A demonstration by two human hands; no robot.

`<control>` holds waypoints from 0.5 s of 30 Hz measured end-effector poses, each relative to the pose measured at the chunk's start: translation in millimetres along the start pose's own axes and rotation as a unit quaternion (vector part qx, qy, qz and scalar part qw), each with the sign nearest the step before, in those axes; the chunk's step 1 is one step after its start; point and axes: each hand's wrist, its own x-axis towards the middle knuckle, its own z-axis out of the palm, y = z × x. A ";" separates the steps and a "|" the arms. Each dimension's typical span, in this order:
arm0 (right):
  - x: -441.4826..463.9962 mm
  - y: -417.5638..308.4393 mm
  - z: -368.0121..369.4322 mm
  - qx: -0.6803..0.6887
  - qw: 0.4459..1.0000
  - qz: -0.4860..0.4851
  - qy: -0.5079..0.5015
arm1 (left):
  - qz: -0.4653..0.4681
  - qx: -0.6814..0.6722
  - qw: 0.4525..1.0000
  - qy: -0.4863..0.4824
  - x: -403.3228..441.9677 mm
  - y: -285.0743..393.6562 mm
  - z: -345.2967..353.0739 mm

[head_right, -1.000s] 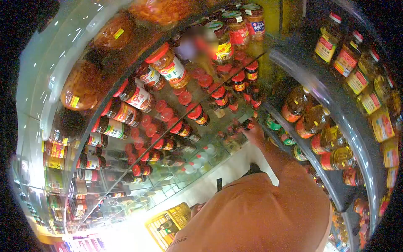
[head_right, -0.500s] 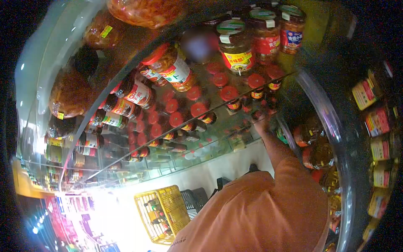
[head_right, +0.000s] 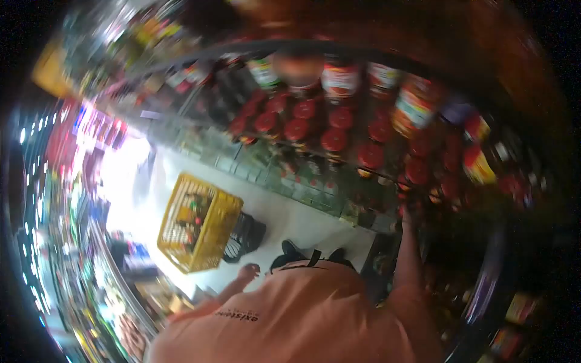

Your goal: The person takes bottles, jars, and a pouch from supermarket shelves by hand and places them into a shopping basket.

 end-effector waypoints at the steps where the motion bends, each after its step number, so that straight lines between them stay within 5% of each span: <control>1: 8.2 -0.4 5.2 -0.045 0.999 -0.025 -0.003 | 0.006 0.032 0.999 -0.010 -2.5 5.3 -0.4; 3: -1.6 -1.0 5.3 -0.153 0.987 -0.016 -0.044 | -0.009 0.065 0.998 -0.004 1.7 0.2 8.4; 6: -23.2 1.8 -6.0 -0.438 0.896 -0.049 -0.056 | -0.020 0.097 0.995 0.003 -12.9 15.9 5.7; 11: -87.0 -2.0 -5.1 -0.785 0.591 -0.189 0.007 | -0.042 0.073 0.996 0.010 -16.0 17.3 -5.1; 13: -142.9 -15.7 48.2 -0.602 0.777 -0.179 -0.032 | -0.056 0.048 0.997 0.002 -13.7 12.7 -11.1; 14: -163.1 31.9 -10.7 -0.641 0.755 0.132 -0.038 | -0.063 0.037 0.997 -0.003 -12.7 10.4 -14.5; 15: -202.2 16.0 16.0 -0.574 0.747 0.317 -0.110 | -0.070 0.025 0.997 -0.007 -11.5 9.6 -18.9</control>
